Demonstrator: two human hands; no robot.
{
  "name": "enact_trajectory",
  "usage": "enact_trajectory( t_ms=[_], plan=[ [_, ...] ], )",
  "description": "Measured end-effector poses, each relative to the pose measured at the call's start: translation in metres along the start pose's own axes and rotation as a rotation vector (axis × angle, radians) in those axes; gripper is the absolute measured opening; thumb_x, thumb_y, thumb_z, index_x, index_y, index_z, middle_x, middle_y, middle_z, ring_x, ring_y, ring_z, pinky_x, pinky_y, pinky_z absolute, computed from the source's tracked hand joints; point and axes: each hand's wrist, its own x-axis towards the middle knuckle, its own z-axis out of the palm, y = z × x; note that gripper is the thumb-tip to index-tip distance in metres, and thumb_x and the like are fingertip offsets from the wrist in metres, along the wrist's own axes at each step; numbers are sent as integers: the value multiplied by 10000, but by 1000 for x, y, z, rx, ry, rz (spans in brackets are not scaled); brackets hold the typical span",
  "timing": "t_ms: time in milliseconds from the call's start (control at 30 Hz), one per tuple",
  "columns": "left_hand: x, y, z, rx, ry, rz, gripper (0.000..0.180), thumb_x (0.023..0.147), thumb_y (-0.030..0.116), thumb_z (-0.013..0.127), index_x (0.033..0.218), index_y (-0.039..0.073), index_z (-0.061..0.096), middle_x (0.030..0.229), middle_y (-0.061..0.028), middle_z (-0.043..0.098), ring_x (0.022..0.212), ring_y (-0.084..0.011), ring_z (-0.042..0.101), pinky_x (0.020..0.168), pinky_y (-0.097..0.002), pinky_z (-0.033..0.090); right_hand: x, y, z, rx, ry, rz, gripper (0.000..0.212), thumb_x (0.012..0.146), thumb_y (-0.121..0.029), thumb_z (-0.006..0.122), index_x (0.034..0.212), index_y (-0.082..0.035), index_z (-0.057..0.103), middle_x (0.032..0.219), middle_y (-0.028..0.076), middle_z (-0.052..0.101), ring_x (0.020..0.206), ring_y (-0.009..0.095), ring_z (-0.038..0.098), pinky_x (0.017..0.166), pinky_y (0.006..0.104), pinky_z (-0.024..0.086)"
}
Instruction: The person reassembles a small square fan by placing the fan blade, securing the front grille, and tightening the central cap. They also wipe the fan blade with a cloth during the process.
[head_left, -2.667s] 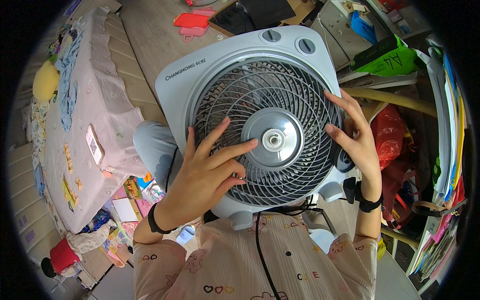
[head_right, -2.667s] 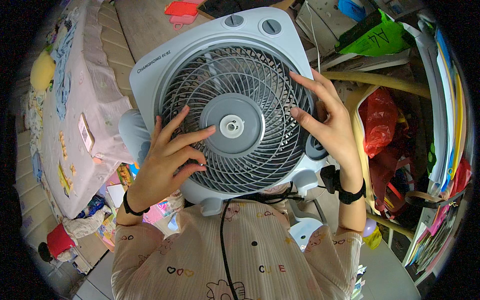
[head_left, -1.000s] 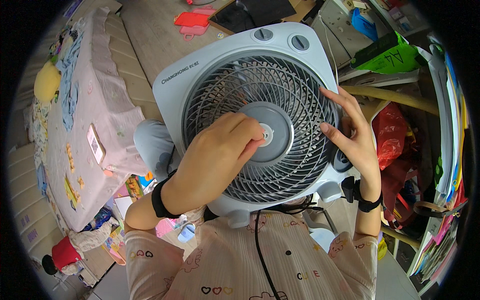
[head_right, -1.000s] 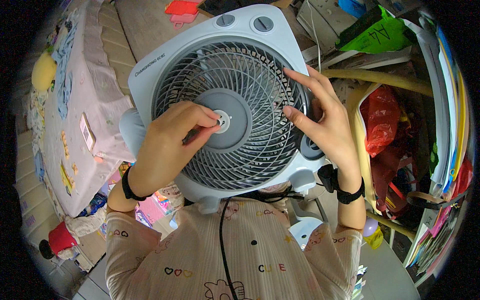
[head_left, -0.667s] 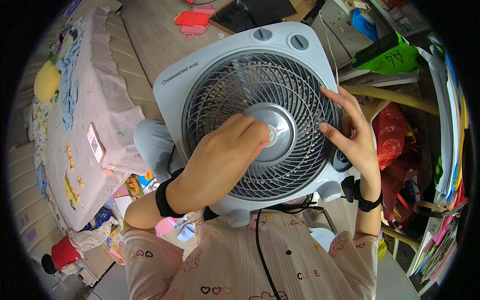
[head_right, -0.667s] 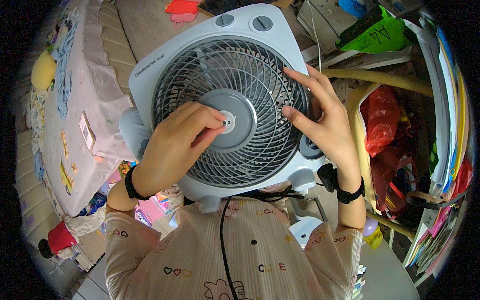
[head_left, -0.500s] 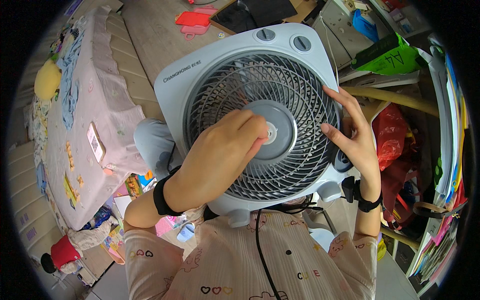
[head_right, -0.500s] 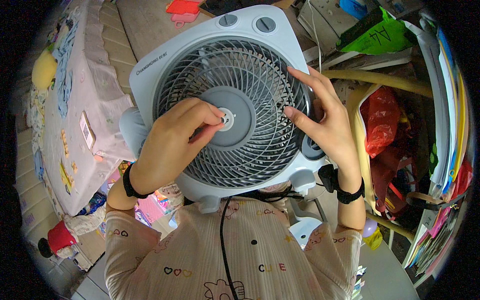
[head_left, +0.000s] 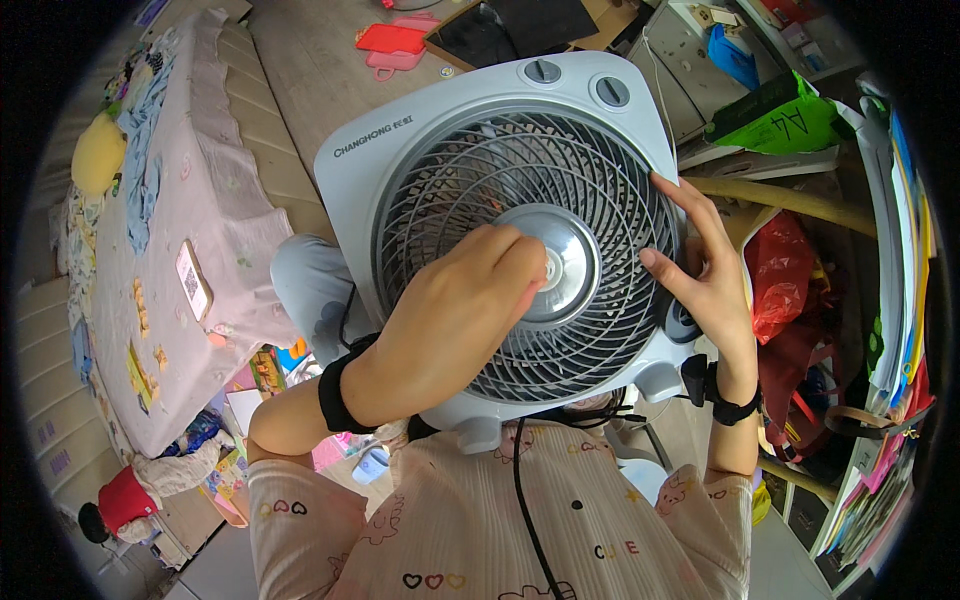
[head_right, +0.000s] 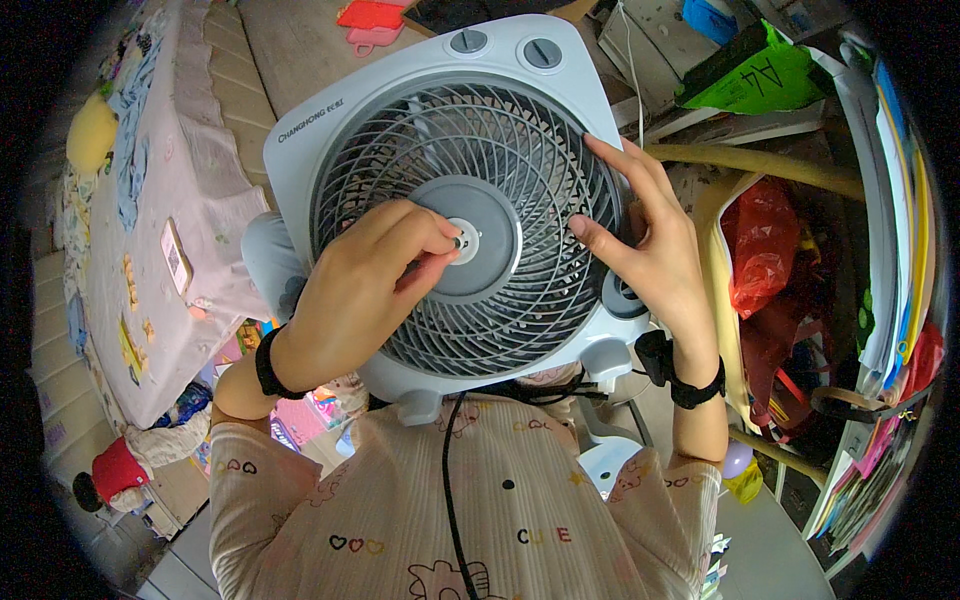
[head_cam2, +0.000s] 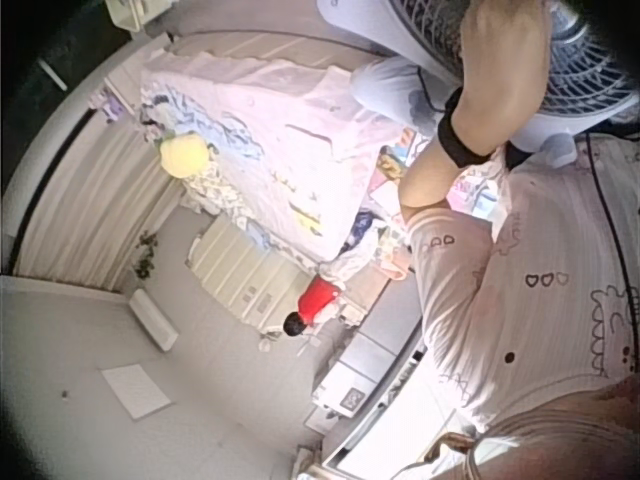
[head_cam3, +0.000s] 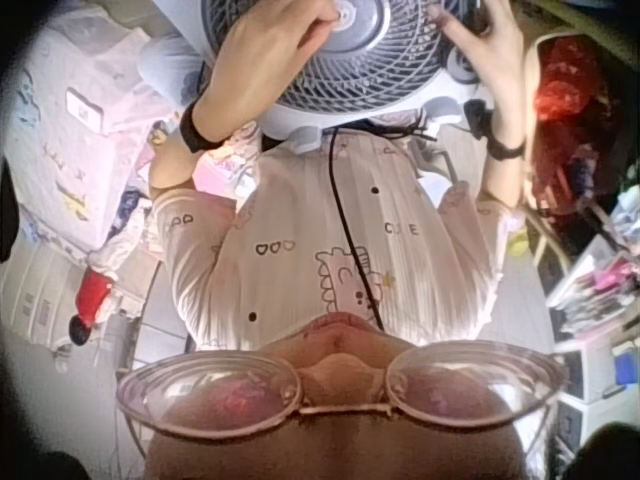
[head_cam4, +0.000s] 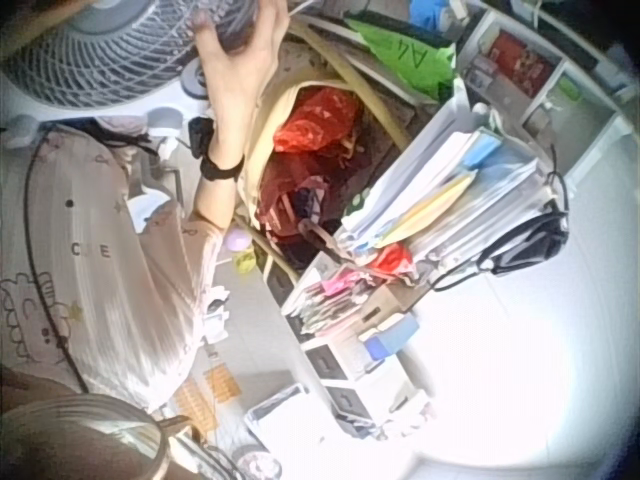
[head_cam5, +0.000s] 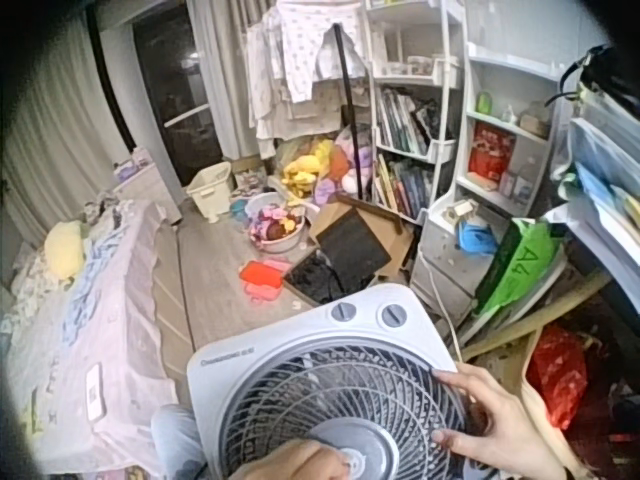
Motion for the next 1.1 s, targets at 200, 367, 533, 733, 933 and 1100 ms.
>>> enact_trajectory(
  t_ms=[200,367,533,733,933,1100],
  plan=[
    [1,0,-2,-1,19,-44,177,820,-40,703,909,28,566,976,-96,655,872,-293,651,728,-359,527,0,1,1,0,11,-9,645,801,-203,821,1397,-158,577,1409,121,531,912,96,554,712,217,435],
    [-1,-4,-3,-35,-23,13,121,889,9,603,955,31,503,910,-135,532,858,-352,568,729,-443,480,-1,1,1,20,7,42,647,819,-269,814,1407,-158,568,1408,129,537,899,103,550,711,223,431],
    [-4,-5,-3,-32,-9,7,152,860,-13,644,941,29,522,937,-122,576,871,-323,607,742,-408,507,1,10,5,17,47,-41,636,852,-374,772,1413,-160,563,1399,132,546,853,110,530,693,240,429],
    [1,-9,-4,-187,52,-10,247,794,-32,697,951,51,525,903,-113,581,777,-331,616,680,-398,507,1,24,4,88,17,-71,601,938,-445,654,1417,-101,540,1394,127,547,1094,152,569,863,249,440],
    [4,-4,-28,-395,35,-177,156,821,-109,692,913,-12,612,1029,-86,661,948,-155,679,839,-277,591,6,32,0,515,-75,31,593,1061,-470,415,1395,8,520,1381,79,556,1255,169,515,1072,284,361],
    [9,-7,-66,-744,102,-266,129,845,-50,734,908,0,633,1044,-92,681,949,-129,660,853,-268,553,4,27,1,561,-6,157,565,1086,-451,352,1400,-13,519,1318,44,590,1188,115,515,1043,259,375]
  ],
)
